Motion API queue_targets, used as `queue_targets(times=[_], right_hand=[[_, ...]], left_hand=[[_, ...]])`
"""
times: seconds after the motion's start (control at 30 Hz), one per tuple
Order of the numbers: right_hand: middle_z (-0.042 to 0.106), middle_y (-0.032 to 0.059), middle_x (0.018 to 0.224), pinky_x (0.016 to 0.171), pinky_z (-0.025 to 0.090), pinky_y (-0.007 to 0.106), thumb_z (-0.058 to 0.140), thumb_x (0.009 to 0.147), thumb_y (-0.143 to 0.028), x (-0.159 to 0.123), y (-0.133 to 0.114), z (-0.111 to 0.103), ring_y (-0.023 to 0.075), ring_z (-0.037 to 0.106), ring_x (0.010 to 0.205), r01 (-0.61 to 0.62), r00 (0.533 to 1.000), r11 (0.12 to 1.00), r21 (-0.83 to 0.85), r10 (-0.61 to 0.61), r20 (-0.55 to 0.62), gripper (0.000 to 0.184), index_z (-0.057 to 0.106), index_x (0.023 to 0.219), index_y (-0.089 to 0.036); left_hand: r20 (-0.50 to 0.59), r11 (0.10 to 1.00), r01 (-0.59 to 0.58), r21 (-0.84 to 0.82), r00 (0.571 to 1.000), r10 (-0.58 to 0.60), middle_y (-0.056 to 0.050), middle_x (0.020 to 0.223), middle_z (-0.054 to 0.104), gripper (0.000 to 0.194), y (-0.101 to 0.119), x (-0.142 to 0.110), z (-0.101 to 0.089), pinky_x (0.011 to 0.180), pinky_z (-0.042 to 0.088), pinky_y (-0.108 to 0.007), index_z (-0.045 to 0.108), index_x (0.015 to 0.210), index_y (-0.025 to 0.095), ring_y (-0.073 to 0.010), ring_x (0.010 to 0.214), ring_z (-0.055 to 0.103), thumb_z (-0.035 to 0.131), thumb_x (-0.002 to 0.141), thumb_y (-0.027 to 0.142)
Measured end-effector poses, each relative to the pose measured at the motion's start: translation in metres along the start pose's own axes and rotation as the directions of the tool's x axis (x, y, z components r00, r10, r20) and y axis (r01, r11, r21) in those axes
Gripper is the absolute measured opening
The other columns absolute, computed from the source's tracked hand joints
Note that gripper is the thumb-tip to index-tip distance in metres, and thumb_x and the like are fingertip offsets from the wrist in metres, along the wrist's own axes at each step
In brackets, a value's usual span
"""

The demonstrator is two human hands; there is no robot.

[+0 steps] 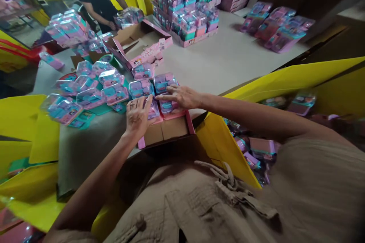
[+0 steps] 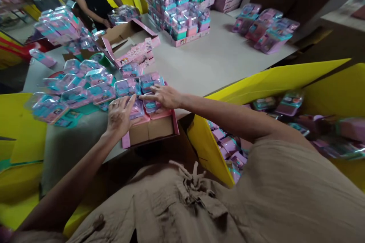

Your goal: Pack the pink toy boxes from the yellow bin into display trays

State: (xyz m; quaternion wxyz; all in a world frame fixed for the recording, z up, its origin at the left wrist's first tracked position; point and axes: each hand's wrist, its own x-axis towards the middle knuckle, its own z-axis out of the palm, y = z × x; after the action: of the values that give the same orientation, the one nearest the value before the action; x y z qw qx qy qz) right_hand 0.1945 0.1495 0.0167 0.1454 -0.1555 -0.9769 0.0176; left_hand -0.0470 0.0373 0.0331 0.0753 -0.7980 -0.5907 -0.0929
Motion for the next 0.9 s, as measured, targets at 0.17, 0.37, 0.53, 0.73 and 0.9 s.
queue_targets(times=[0.17, 0.37, 0.53, 0.73, 0.9], right_hand=[[0.059, 0.0162, 0.134, 0.105, 0.048, 0.048, 0.067, 0.099, -0.062, -0.010, -0.006, -0.006, 0.0320, 0.056, 0.121, -0.082, 0.993, 0.989, 0.125, 0.092, -0.076, 0.083, 0.041, 0.167, -0.024], [0.068, 0.0182, 0.120, 0.095, 0.057, 0.040, 0.062, 0.105, -0.041, -0.065, -0.016, -0.014, 0.0256, 0.067, 0.102, -0.534, 0.766, 0.769, 0.352, 0.616, -0.185, 0.050, 0.063, 0.144, -0.010], [0.043, 0.0220, 0.166, 0.116, 0.041, 0.066, 0.071, 0.099, -0.044, -0.040, -0.030, -0.012, 0.0428, 0.040, 0.150, -0.308, 0.939, 0.949, 0.064, 0.314, -0.144, 0.077, 0.040, 0.167, -0.025], [0.052, 0.0235, 0.161, 0.113, 0.042, 0.064, 0.065, 0.105, -0.040, -0.014, -0.038, 0.000, 0.0393, 0.046, 0.147, -0.297, 0.951, 0.951, 0.084, 0.302, -0.061, 0.065, 0.047, 0.164, -0.021], [0.040, 0.0215, 0.171, 0.121, 0.042, 0.059, 0.065, 0.102, -0.057, -0.057, -0.024, -0.038, 0.0358, 0.043, 0.155, -0.384, 0.804, 0.853, 0.353, 0.497, -0.327, 0.081, 0.037, 0.169, -0.022]], left_hand=[[-0.119, 0.988, -0.037, -0.147, 0.993, 0.019, -0.023, 0.149, 0.058, 0.076, -0.013, -0.008, 0.006, 0.123, 0.035, -0.060, 0.050, 0.158, 0.015, -0.0431, 0.142, 0.051, 0.074, 0.092, 0.044], [-0.414, 0.824, 0.198, -0.531, 0.788, -0.456, -0.020, 0.140, 0.060, 0.065, -0.053, -0.048, 0.018, 0.117, 0.048, -0.055, 0.058, 0.148, 0.017, -0.0361, 0.134, 0.059, 0.066, 0.095, 0.054], [-0.373, 0.954, -0.001, -0.299, 0.921, -0.116, -0.023, 0.152, 0.056, 0.073, -0.033, -0.029, 0.016, 0.128, 0.033, -0.059, 0.053, 0.154, 0.015, -0.0400, 0.149, 0.048, 0.071, 0.093, 0.051], [-0.214, 0.982, -0.123, -0.145, 0.973, 0.090, -0.023, 0.151, 0.062, 0.065, -0.019, -0.004, 0.021, 0.131, 0.028, -0.060, 0.053, 0.155, 0.013, -0.0378, 0.147, 0.054, 0.058, 0.102, 0.050], [-0.376, 0.977, -0.130, -0.167, 0.925, 0.059, -0.026, 0.164, 0.047, 0.089, -0.036, -0.016, 0.007, 0.131, 0.024, -0.063, 0.032, 0.168, 0.014, -0.0398, 0.155, 0.044, 0.068, 0.097, 0.053]])
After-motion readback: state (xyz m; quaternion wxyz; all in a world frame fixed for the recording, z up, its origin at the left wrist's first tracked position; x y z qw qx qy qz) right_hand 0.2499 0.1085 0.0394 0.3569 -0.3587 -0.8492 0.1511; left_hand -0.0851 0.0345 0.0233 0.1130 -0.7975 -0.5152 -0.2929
